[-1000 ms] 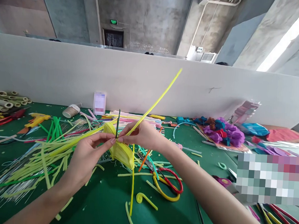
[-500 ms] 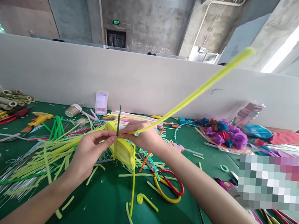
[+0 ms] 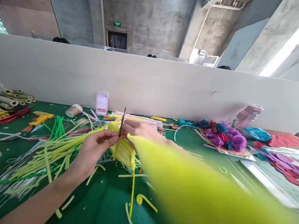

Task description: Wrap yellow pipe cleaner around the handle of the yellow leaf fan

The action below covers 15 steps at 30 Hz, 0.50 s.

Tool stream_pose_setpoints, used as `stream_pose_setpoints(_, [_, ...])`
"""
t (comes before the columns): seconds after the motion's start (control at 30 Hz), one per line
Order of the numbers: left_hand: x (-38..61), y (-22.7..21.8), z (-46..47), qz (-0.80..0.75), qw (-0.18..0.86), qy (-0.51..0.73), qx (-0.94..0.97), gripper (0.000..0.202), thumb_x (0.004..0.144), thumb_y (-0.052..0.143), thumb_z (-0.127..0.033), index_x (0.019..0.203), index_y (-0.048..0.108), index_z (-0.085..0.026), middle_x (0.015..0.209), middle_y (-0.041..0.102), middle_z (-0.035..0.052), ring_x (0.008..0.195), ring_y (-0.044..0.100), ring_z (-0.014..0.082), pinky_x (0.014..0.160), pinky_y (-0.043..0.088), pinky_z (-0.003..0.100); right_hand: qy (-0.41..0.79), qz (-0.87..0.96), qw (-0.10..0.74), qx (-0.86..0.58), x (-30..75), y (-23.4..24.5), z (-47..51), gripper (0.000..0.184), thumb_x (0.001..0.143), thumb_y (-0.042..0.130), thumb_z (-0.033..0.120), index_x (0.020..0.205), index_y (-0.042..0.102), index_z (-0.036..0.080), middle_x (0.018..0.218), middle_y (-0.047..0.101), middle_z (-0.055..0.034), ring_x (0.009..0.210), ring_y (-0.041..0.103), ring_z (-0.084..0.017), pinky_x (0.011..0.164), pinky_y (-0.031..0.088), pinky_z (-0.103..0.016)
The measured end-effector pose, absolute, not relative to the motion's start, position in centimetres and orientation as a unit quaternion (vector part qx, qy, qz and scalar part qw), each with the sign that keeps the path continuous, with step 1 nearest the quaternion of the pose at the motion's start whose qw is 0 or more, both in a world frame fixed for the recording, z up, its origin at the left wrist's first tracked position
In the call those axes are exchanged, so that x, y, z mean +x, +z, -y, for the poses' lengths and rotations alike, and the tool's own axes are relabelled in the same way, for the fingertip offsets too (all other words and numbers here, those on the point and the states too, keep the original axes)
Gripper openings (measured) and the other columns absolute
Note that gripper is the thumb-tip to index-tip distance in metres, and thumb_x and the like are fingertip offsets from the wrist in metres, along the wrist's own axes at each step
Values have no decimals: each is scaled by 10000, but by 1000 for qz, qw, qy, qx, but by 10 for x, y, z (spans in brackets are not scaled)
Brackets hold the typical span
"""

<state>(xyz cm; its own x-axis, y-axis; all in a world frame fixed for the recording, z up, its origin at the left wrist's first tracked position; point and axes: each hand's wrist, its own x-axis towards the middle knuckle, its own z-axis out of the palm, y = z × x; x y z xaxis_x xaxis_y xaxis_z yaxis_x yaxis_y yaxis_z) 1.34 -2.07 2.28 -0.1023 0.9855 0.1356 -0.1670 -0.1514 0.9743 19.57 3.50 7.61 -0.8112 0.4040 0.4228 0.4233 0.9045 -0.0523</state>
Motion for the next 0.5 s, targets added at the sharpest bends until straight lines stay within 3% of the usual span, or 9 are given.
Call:
stream_pose_setpoints(0.13, [11, 26, 23, -462, 419, 576, 529, 199, 767, 756, -349, 858, 746, -173, 829, 734, 43, 765, 679, 206, 691, 546, 306, -21, 953, 209, -219, 194, 77, -36, 191, 943, 504, 130, 1070, 644, 160, 1042, 682, -116, 918, 650, -215, 778, 542, -331])
stream_pose_setpoints(0.4, [3, 46, 21, -517, 60, 419, 744, 68, 893, 647, -217, 871, 692, -172, 888, 686, 63, 908, 644, 271, 794, 503, 398, 72, 939, 203, -268, 189, 79, -36, 122, 915, 546, 108, 932, 649, 171, 928, 687, -81, 895, 647, -209, 780, 522, -328])
stream_pose_setpoints(0.5, [6, 53, 23, -536, -13, 345, 771, 91, 922, 605, -209, 894, 669, -150, 915, 655, 90, 950, 612, 304, 803, 498, 435, 93, 938, 190, -274, 188, 83, -37, 135, 913, 545, 85, 927, 648, 169, 917, 698, -66, 891, 652, -198, 794, 517, -327])
